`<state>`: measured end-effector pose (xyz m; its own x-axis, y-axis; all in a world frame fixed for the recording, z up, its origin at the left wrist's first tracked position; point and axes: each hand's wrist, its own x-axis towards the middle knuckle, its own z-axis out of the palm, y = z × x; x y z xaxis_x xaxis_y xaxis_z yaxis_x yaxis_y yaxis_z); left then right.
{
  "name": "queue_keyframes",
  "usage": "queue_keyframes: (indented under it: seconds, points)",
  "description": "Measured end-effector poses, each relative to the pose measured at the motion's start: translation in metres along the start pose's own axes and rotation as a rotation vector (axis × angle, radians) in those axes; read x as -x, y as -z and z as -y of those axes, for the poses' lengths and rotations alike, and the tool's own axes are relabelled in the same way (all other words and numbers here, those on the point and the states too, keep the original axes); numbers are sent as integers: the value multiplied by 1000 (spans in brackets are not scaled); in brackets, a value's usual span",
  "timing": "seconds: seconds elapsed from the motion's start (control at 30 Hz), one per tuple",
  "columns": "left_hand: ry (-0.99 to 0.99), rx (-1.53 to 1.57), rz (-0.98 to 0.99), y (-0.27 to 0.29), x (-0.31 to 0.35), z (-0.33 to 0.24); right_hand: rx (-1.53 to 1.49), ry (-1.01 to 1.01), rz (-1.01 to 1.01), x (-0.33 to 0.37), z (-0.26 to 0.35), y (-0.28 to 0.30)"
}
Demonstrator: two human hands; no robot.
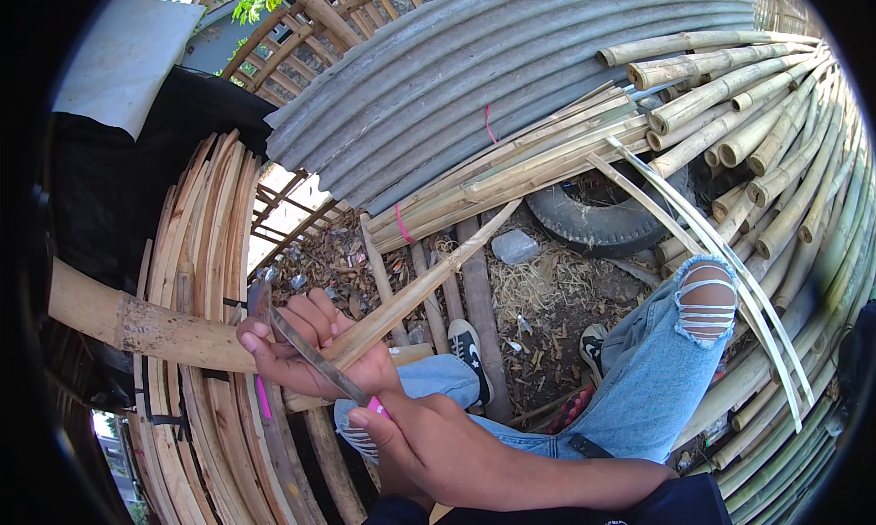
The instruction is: The person is stripping a piece of bamboo using a knife while sitting among many bamboo stalks.
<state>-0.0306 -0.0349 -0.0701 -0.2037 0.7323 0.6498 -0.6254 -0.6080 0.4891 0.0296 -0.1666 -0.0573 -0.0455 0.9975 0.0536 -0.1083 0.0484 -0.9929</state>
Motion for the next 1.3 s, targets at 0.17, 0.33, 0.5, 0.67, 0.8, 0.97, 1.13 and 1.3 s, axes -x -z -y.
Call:
queue_keyframes:
  seconds: [0.17,0.33,0.5,0.67,0.8,0.97,1.13,1.3]
  points:
    - [-64,-300,-156,-14,3,3,116,-20,-116,-7,-13,5]
    - [-17,-38,-70,-8,2,0,78,34,-182,8,-4,9]
    - [-21,-73,-105,-11,-1,3,-34,44,-75,-1,-1,7]
    - [-2,-14,-65,-9,-1,3,-49,34,-33,-1,-3,7]
    - [18,4,-60,-4,-1,3,-54,20,-46,-2,-7,3]
    - [-38,-101,-16,-7,0,3,-24,-26,-65,-6,-13,8]
    - [-77,-188,15,-7,0,6,-33,1,-87,-6,-15,11]
    - [-37,-44,-38,-10,-1,5,-13,15,-88,-7,-16,12]
